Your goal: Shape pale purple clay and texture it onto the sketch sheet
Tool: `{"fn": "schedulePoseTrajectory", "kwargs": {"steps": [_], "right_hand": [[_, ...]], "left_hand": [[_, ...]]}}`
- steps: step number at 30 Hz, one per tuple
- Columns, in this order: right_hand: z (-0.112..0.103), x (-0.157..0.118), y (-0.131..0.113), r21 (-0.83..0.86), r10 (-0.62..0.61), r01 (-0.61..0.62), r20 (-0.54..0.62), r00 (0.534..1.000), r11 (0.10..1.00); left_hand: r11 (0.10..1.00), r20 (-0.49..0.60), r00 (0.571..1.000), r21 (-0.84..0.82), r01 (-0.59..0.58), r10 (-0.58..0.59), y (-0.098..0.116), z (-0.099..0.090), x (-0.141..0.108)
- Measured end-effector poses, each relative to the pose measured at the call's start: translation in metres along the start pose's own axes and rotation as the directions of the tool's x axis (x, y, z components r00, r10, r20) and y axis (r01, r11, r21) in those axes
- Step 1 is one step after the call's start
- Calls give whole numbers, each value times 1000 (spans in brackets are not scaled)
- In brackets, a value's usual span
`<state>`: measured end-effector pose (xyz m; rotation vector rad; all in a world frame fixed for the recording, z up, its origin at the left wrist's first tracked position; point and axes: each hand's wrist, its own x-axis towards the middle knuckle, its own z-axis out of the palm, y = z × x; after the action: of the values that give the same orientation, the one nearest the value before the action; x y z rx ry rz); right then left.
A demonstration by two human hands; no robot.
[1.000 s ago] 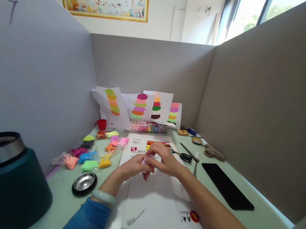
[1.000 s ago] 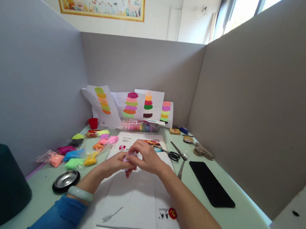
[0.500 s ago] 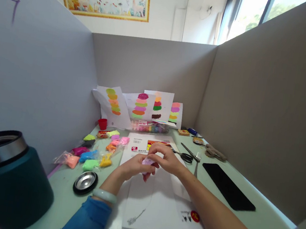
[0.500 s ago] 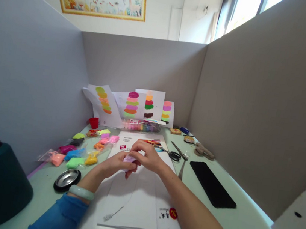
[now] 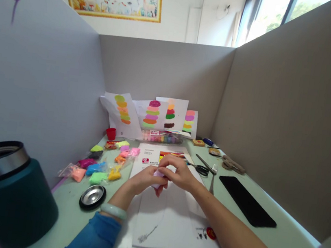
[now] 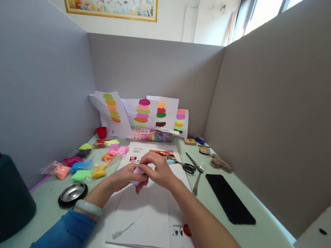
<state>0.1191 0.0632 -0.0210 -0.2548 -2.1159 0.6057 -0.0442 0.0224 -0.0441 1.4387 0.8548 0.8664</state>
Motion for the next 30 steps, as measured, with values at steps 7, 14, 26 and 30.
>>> {"fn": "schedulePoseTrajectory", "kwargs": {"steps": [7,14,26,30], "right_hand": [[8,0,7,133,152,-128,-188,970,983],[10,3,10,418,448,-351,-159,880,838],[5,2,20,398,428,-344,-143,892,850],[7,1,17,366,403,-312,-205,892,877]], "left_hand": [[999,44,999,-44,27,-25,3,5,-1],[996,11,1000,-91,-18,19,4,6,-1],[955,-203,963,-203,-219,178,14,6,-4],[964,-135,979,-200,-178,153,14,6,-5]]}}
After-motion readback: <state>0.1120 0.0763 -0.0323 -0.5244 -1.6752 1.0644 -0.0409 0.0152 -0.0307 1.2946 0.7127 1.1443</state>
